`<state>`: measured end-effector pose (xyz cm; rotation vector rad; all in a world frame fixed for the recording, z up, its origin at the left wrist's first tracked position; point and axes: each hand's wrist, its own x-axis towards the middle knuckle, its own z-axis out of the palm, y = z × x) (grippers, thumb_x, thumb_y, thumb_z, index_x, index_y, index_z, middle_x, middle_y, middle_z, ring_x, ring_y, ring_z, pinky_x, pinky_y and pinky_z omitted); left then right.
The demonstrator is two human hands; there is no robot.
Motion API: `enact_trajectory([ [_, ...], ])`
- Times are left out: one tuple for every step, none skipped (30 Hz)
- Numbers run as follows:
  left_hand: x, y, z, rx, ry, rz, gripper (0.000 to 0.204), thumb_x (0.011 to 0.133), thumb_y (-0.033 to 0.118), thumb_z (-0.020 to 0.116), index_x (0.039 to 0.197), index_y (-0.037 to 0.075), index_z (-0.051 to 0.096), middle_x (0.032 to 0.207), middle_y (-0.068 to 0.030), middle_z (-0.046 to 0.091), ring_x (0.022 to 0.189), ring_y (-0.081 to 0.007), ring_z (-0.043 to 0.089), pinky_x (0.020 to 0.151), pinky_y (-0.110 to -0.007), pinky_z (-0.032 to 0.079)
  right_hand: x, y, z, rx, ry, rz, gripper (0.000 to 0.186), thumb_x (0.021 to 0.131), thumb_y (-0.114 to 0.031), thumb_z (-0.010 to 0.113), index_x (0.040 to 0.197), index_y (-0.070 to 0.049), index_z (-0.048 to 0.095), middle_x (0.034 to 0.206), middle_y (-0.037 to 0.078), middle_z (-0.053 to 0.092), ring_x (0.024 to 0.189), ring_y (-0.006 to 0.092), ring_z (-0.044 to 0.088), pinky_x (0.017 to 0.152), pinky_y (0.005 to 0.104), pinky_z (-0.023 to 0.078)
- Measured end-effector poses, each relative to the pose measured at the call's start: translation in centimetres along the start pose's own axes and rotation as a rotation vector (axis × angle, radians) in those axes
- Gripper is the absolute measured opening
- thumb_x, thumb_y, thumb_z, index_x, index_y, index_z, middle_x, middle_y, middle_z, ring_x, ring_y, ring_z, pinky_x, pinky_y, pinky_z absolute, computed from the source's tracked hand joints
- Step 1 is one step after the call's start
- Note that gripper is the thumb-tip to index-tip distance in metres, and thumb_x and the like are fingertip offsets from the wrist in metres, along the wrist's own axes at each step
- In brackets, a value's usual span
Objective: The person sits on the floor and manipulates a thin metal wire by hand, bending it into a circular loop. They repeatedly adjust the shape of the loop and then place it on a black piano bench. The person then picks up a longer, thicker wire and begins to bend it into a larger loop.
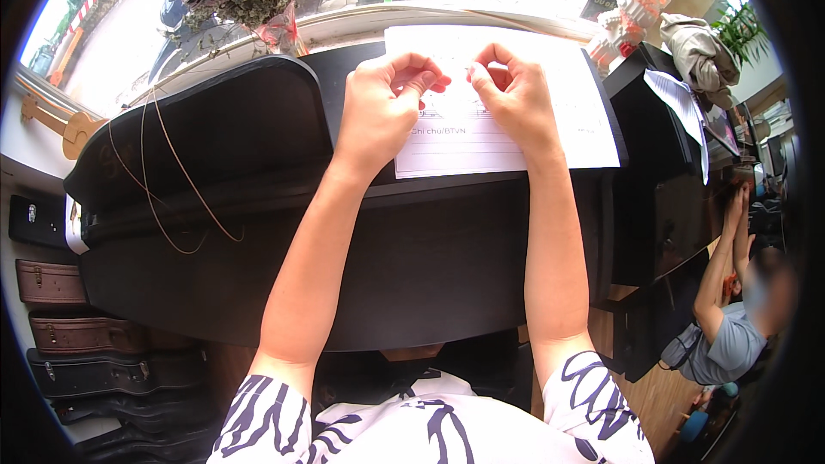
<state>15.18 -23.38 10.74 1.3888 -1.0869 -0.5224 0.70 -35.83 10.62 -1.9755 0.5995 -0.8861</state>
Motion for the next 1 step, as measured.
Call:
enact_trajectory([
  [-0.03, 0.01, -0.07, 0.018, -0.013, -0.006, 0.011, 0.098, 0.007, 0.064, 0.105, 0.005, 0.071, 0.097, -0.0074, 0.077, 0.092, -0.0143, 0.072, 0.073, -0.027, 0.053, 0.03, 0.01, 0.01, -0.003, 0.001, 0.002, 0.01, 0.091, -0.012, 0.068, 0.087, -0.004, 0.064, 0.063, 0.002, 0.067, 0.054, 0.0054, 0.058, 0.053, 0.0217, 0.043],
])
